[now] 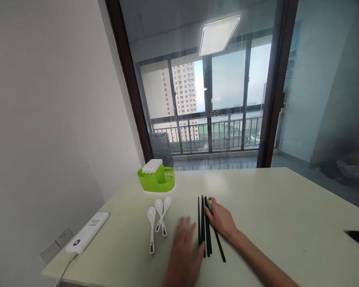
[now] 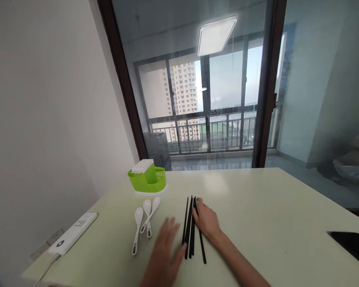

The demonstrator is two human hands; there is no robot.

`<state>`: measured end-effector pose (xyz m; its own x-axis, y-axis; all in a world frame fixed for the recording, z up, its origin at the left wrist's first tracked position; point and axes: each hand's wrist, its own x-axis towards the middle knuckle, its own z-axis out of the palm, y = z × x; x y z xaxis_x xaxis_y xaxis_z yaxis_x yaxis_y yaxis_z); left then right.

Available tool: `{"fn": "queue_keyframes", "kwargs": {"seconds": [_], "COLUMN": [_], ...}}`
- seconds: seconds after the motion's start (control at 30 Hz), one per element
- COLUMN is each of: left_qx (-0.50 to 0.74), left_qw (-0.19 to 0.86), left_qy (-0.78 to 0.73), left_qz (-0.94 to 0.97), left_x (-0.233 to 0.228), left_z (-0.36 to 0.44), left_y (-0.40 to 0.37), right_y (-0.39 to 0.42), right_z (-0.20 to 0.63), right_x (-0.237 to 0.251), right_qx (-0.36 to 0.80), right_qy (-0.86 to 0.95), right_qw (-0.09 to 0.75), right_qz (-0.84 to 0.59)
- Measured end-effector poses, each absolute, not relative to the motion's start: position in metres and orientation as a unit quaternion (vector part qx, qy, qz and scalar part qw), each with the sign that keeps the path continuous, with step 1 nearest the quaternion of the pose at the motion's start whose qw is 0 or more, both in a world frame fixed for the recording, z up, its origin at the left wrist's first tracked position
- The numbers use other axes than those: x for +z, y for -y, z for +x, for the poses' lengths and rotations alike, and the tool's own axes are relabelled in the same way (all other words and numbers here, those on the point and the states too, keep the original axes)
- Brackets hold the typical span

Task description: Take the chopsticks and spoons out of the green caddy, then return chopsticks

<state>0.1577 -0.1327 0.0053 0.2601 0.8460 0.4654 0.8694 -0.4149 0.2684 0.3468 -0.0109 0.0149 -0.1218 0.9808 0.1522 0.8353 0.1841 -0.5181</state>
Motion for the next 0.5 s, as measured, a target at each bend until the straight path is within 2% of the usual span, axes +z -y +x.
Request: {"fn": "queue_keyframes", "kwargs": {"seconds": [0.1, 0.17, 0.27, 0.37, 0.5], "left_qx": [-0.315, -0.297, -0.202, -0.082, -0.037], "left_qw": [0.083, 0.091, 0.043, -0.029, -0.064], "left_qy": [0.628, 0.698, 0.794, 0.813, 0.81], "left_qz": [-0.706, -0.645, -0.572, -0.576, -0.581], "left_x": [0.036, 0.056, 0.077, 0.087, 0.088], "left_z": [0.109, 0.075, 0.042, 0.035, 0.045], "left_y": [0.134, 0.133, 0.127, 0.116, 0.093], "right_y": [0.024, 0.036, 0.058, 0.083, 0.11], "right_z": [0.369, 0.386, 0.409, 0.426, 0.435], "right_x": [0.007, 0.0, -0.009, -0.014, -0.015], "right_qx": [0.186, 0.237, 0.307, 0.337, 0.354], "right_qy": [0.733, 0.721, 0.694, 0.671, 0.656], "right_qw": [0.268, 0.322, 0.39, 0.422, 0.439], "right_qz": [-0.597, -0.565, -0.523, -0.508, -0.502]}}
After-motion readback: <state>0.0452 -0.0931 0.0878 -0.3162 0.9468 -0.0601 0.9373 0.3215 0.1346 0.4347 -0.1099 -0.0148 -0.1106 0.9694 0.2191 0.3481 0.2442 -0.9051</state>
